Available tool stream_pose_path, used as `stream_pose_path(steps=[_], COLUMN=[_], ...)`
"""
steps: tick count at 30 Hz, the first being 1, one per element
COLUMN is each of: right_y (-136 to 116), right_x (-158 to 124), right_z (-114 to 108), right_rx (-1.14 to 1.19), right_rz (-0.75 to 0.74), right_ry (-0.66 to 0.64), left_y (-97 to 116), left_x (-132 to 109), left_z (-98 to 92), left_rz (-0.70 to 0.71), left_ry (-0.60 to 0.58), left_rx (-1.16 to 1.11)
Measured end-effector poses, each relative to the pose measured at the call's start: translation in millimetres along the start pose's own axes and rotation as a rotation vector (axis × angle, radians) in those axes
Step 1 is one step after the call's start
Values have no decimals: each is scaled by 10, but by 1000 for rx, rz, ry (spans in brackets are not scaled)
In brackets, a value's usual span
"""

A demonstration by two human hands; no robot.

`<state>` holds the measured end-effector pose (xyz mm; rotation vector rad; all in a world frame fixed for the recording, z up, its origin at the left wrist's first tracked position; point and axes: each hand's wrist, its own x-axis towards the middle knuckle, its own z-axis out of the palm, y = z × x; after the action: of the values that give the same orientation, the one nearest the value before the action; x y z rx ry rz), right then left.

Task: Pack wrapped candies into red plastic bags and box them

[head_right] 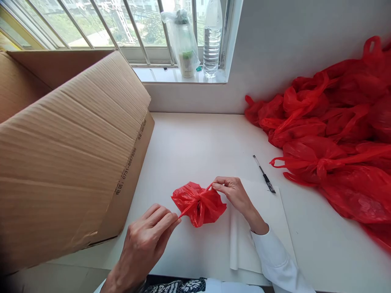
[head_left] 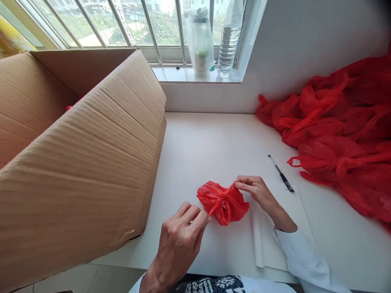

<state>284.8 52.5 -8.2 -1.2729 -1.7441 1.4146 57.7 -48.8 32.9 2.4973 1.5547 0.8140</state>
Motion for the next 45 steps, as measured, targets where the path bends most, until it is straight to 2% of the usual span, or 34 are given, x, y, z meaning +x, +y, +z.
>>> stream_pose_path(steps=[3, 5, 8, 10, 14, 18, 20, 23, 28, 32, 35, 39, 43, 45], right_y=[-5, -58, -164, -214, -254, -310, -352, -389, -325, -253, -214, -219, -391, -575], right_x=[-11, -34, -91, -141, -256, -360, -386, -377, -289, -267, -274, -222, -66, 63], right_z=[48, 112, 198, 230, 259, 299, 319, 327, 262, 251, 362, 623, 737, 654], right_rx=[-59, -109, -161, -176, -189, -261, -280, -176, -58, -103, -148, -172, -206, -265], right_rz=[-9, -57, -159, -225, -328, -459, -498, -466, -317, -240, -212, -268, -385, -444], right_ry=[54, 93, 159, 208, 289, 319, 257, 122, 143, -131, -221, -200, -286, -357], left_y=[34, 62, 104, 121, 127, 146, 162, 169, 126, 77, 54, 59, 30, -44], left_x=[-3, 77, 251, 340, 362, 291, 278, 289, 286, 244, 238, 199, -81, -309], left_z=[-70, -64, 49, 172, 363, 384, 370, 350, 288, 250, 243, 208, 118, 60], left_rz=[-52, -95, -250, -373, -469, -429, -384, -323, -322, -304, -286, -182, -48, -250], left_ry=[-87, -138, -176, -159, -58, -48, -47, -32, 44, 69, 102, 176, 247, 243], left_rx=[-169, -429, -834, -934, -895, -794, -721, -648, -593, -578, -553, -486, -383, -347])
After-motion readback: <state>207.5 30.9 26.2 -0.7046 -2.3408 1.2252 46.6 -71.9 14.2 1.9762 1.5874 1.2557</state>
